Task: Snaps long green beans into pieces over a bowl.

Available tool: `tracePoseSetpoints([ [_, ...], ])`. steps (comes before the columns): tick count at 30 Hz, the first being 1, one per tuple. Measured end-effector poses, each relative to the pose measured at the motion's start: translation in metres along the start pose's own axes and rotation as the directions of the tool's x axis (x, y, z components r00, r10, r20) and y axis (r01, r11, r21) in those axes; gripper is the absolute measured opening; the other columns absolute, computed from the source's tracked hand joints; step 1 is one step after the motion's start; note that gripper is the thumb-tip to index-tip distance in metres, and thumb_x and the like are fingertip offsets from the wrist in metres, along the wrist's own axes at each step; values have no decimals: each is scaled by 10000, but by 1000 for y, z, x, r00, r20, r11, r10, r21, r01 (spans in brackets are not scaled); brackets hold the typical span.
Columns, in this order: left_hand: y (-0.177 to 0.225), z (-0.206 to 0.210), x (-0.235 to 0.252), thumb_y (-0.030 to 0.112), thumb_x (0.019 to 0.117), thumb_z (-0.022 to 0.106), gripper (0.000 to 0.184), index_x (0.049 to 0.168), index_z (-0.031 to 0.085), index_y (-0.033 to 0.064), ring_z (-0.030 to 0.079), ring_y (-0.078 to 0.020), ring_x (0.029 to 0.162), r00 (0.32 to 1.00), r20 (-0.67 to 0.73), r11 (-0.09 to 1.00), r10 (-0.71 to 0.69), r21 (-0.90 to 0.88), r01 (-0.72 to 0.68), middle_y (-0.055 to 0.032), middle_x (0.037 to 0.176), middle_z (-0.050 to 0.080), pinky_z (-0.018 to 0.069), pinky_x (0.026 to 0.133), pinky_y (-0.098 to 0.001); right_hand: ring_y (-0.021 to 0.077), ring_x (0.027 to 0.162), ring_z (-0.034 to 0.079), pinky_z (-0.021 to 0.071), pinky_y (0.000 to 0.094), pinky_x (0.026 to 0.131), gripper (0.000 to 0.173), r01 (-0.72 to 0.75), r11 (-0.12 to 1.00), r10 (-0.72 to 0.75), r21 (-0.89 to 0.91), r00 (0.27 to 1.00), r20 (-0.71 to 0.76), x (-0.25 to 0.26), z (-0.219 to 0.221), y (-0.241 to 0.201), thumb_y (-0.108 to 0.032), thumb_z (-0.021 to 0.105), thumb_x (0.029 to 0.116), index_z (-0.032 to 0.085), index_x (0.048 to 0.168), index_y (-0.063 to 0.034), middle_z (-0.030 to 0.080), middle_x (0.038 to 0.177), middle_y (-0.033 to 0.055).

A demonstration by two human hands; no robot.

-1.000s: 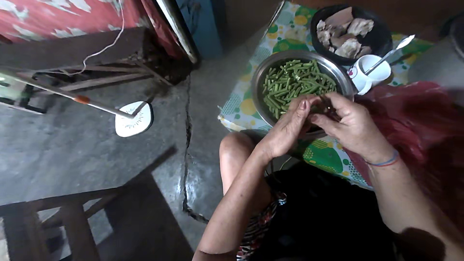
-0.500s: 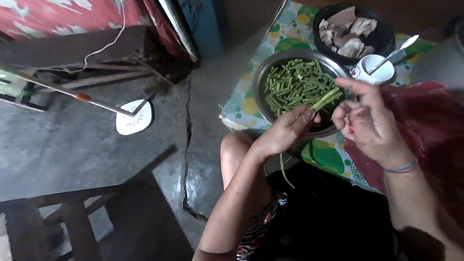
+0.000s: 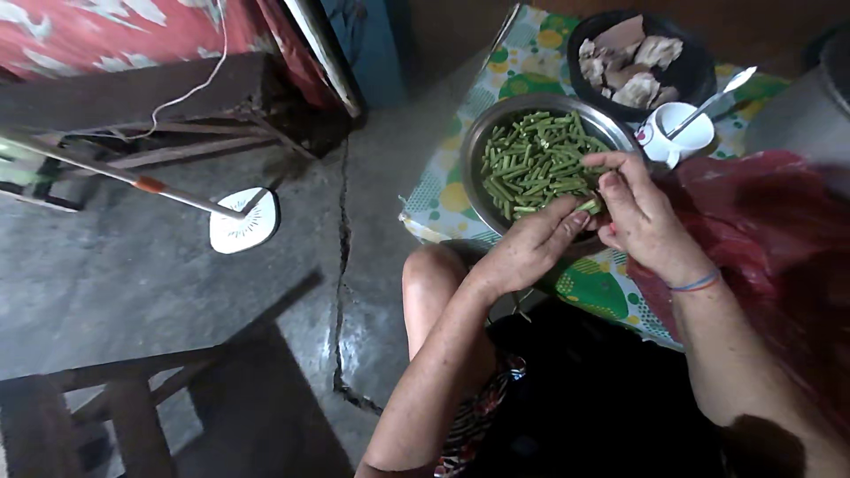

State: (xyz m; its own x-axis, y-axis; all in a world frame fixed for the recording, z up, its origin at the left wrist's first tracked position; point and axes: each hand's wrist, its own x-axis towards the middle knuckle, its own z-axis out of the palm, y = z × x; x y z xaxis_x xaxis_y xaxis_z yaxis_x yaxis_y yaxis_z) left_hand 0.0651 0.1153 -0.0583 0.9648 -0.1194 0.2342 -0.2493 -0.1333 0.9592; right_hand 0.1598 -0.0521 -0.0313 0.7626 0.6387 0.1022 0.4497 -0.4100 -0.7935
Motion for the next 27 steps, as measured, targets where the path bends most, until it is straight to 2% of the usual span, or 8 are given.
tracePoseSetpoints([
  [2,2,-4,-3,184,1105,368,292,1107,604,11,455,-29,605,998,-24,998,-59,-14,59,13,750,503,411,561,-190,49,537,523,466,226,459,475,54,997,-55,50,998,23,-1,-1,-2,-344,413,1085,401,1512,-134,619,851,16],
  [5,13,-6,-4,216,1114,356,344,1197,607,-3,489,18,650,990,-25,990,-136,-34,135,51,777,528,452,624,-162,10,761,647,566,201,687,256,193,973,-195,125,981,1,-5,5,-14,-149,604,999,633,1217,-18,701,947,10],
  [7,15,-5,-3,225,1112,348,352,1236,599,12,510,29,650,988,-22,987,-153,-48,152,74,780,548,475,624,-163,1,795,643,551,186,735,209,177,971,-177,161,984,-13,-5,8,-23,-146,605,1010,670,1096,32,704,962,36],
  [13,6,0,-5,221,1089,356,313,1189,589,38,529,20,586,985,-32,984,-171,-50,169,96,725,548,497,565,-176,19,631,516,457,184,596,204,88,974,-67,207,992,-108,1,-15,-28,-139,587,1025,633,1077,53,631,849,54],
  [15,6,1,-3,206,1089,342,305,1167,591,49,460,34,542,983,-35,983,-182,-44,181,114,678,493,437,523,-160,47,697,555,480,205,650,221,85,982,-67,171,992,-108,0,-22,-29,-150,588,1030,640,1101,52,657,916,85],
  [17,7,2,0,203,1085,334,304,1130,601,67,411,37,518,977,-52,978,-206,-54,204,127,647,454,394,501,-156,148,787,638,546,304,733,296,127,991,-120,48,985,-123,-4,-25,-28,-208,591,1038,626,1201,36,685,980,138],
  [21,9,2,-1,194,1068,312,299,1017,603,144,386,47,497,961,-90,955,-260,-170,243,155,627,448,364,474,-140,230,566,600,542,414,524,533,340,916,-375,-214,915,-150,-19,-19,-22,-368,529,1057,511,1438,4,613,744,100],
  [27,17,-1,-6,190,1062,259,346,939,576,256,387,79,479,956,33,857,-292,-434,277,183,598,474,344,457,-108,255,542,662,549,429,484,420,421,850,-454,-315,890,-34,-27,-6,-20,-295,551,1050,589,1383,-43,700,742,100],
])
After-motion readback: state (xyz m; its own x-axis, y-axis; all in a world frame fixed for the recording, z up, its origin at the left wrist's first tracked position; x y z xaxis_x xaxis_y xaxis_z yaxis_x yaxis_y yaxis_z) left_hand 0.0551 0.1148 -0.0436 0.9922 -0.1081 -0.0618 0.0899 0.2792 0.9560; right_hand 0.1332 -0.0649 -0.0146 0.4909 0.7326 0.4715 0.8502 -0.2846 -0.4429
